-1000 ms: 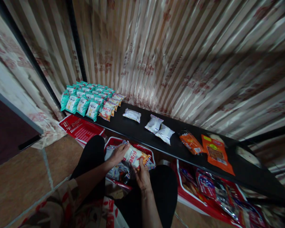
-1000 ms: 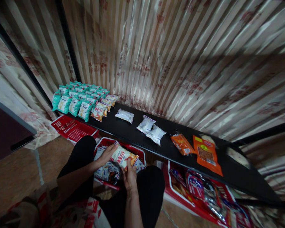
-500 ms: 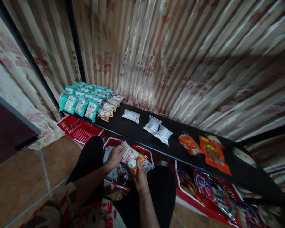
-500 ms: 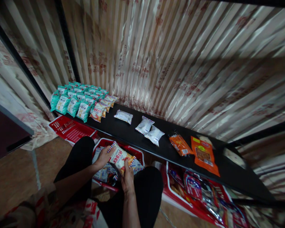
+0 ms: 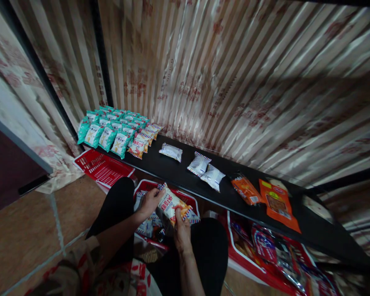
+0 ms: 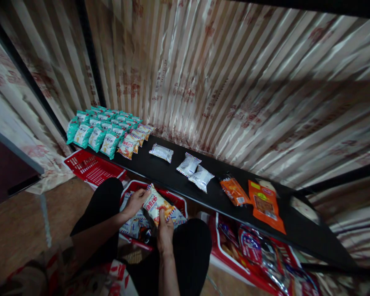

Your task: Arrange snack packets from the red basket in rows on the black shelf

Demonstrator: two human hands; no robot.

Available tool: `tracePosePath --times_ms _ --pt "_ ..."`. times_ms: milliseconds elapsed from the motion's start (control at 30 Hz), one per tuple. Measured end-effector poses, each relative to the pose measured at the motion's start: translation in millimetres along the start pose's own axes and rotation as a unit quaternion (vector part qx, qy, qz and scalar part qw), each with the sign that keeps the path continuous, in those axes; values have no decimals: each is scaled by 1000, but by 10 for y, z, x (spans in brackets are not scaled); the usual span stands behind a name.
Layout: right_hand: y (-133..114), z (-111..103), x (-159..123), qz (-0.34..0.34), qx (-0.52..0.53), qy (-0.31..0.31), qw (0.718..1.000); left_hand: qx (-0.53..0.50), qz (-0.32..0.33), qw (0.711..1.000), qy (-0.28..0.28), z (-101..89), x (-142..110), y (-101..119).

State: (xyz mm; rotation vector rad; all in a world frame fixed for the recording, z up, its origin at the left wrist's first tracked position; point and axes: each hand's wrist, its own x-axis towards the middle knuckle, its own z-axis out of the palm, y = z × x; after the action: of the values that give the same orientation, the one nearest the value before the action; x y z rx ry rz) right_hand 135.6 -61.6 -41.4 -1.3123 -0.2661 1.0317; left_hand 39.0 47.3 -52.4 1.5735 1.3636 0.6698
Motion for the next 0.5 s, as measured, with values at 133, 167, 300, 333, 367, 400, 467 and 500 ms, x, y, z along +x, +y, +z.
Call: tracePosePath --times_ms 133,167,300,333,367,400,467,500 --pt "51 -20 17 3 -19 18 1000 -3 -13 1000 -22 -51 -34 41" --pt "59 -25 18 -4 -31 25 999 -12 -12 1000 -22 -59 -43 48" --pt "40 -21 5 -59 -92 34 993 -42 3 999 5 -69 -66 51" --pt "22 -10 -3 -82 -110 32 990 -46 4 999 14 -66 -67 45" --pt "1 5 -13 -107 -130 27 985 -49 4 999 22 -62 -66 36" --pt "-19 23 -23 -132 -150 23 979 -52 2 998 26 -56 -63 25" --pt "-48 60 -42 -180 -188 12 965 -69 -4 997 17 -41 -55 1" --pt "-53 77 -48 -202 -205 8 958 -87 -7 996 5 -32 -49 -10"
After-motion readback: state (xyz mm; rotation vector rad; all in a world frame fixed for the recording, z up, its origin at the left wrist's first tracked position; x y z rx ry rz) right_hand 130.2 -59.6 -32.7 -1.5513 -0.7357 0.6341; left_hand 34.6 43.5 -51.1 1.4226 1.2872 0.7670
